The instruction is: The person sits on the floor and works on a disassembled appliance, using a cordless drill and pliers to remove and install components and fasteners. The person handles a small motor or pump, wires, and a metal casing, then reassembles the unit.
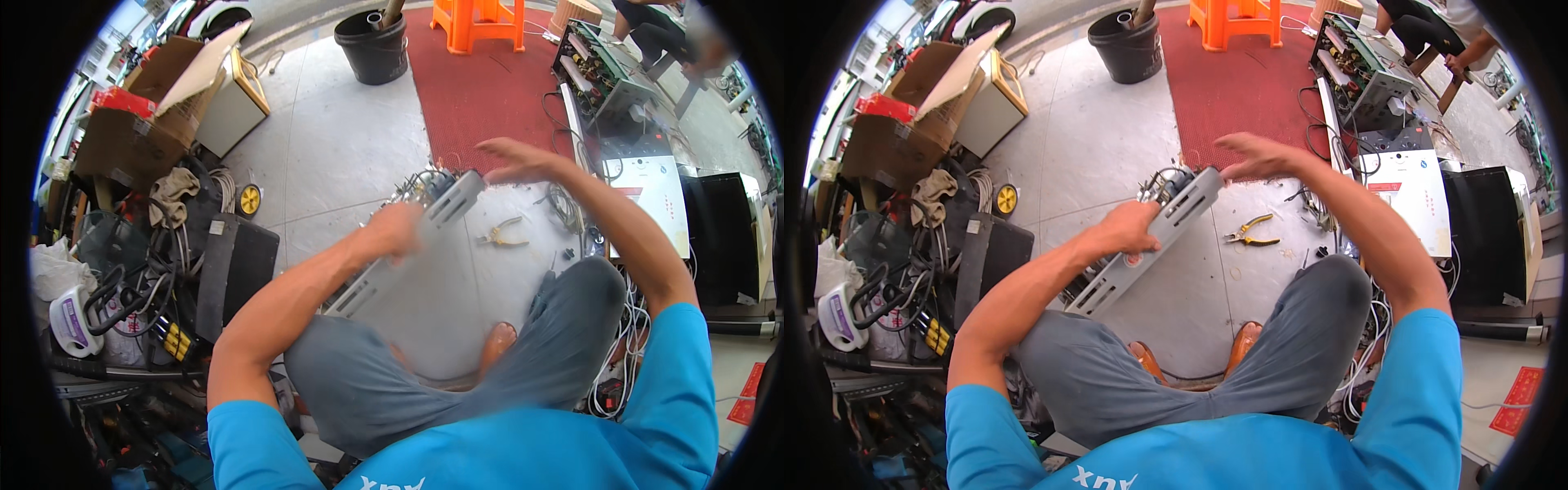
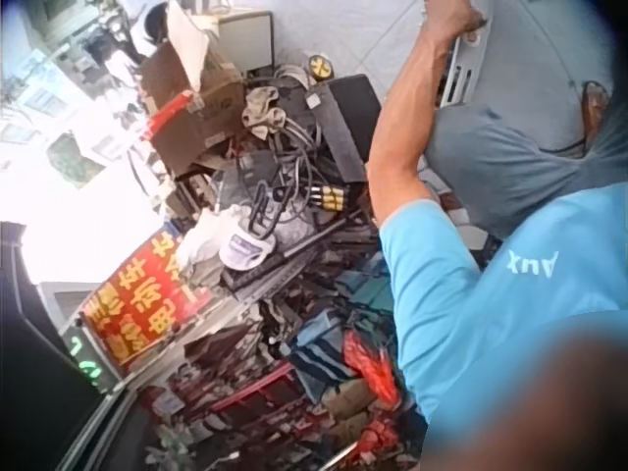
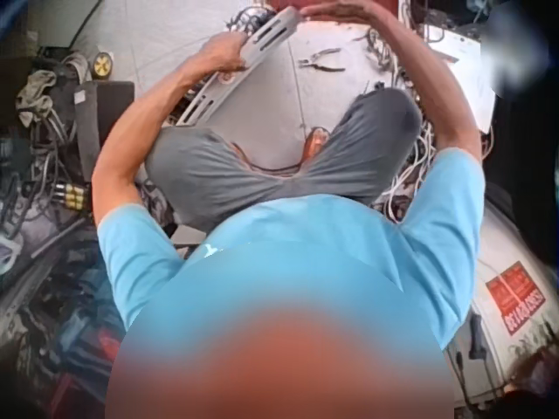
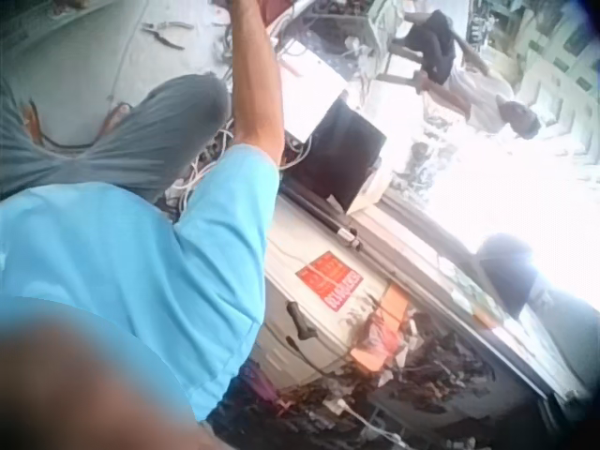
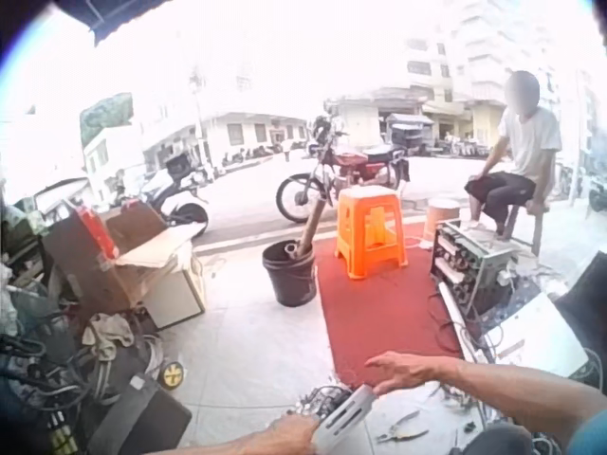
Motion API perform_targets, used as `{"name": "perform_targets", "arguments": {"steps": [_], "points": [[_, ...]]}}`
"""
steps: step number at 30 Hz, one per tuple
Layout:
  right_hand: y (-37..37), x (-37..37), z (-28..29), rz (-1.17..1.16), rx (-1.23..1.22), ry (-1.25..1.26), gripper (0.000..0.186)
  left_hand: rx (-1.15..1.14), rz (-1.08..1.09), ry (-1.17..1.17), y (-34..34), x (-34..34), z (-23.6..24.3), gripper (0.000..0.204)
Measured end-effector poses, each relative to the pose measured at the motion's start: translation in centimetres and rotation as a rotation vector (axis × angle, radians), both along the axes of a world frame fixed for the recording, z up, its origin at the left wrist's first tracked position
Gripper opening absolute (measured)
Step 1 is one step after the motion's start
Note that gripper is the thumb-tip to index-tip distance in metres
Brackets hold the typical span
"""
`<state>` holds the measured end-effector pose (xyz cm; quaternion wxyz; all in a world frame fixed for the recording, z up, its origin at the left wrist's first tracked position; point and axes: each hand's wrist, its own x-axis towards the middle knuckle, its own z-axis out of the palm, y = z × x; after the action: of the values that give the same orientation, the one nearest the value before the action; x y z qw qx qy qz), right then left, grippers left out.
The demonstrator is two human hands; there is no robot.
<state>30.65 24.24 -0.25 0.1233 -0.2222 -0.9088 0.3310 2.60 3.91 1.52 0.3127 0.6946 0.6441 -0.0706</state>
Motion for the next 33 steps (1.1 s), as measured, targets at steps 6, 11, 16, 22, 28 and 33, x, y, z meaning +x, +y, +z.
{"name": "perform_targets", "arguments": {"steps": [6,11,16,22,28,33], "points": [[-8.4,-4.9,0.3,0.046,0.204,-0.330,0.048,-0.028,-0.103,0.103,-1.8,-1.4,1.8,0.045],[-17.4,-6.1,-2.2,0.054,0.221,-0.416,0.025,0.258,-0.369,0.161,-5.6,-5.8,-1.2,0.037],[-25.6,-10.0,-6.1,0.037,0.112,-0.289,0.018,0.567,-0.503,0.286,-9.6,-13.1,-6.5,0.015],[-32.3,-14.3,-10.8,0.194,-0.040,-0.319,0.039,0.597,-0.586,0.434,-13.0,-19.3,-14.3,0.008],[-29.5,-14.0,-12.6,0.167,-0.293,-0.413,0.026,0.651,-0.160,0.260,-16.6,-19.1,-18.1,0.010],[-21.6,-13.9,-11.9,-0.206,-0.204,-0.266,0.043,0.429,0.948,-0.342,-19.8,-14.3,-19.0,0.025]]}}
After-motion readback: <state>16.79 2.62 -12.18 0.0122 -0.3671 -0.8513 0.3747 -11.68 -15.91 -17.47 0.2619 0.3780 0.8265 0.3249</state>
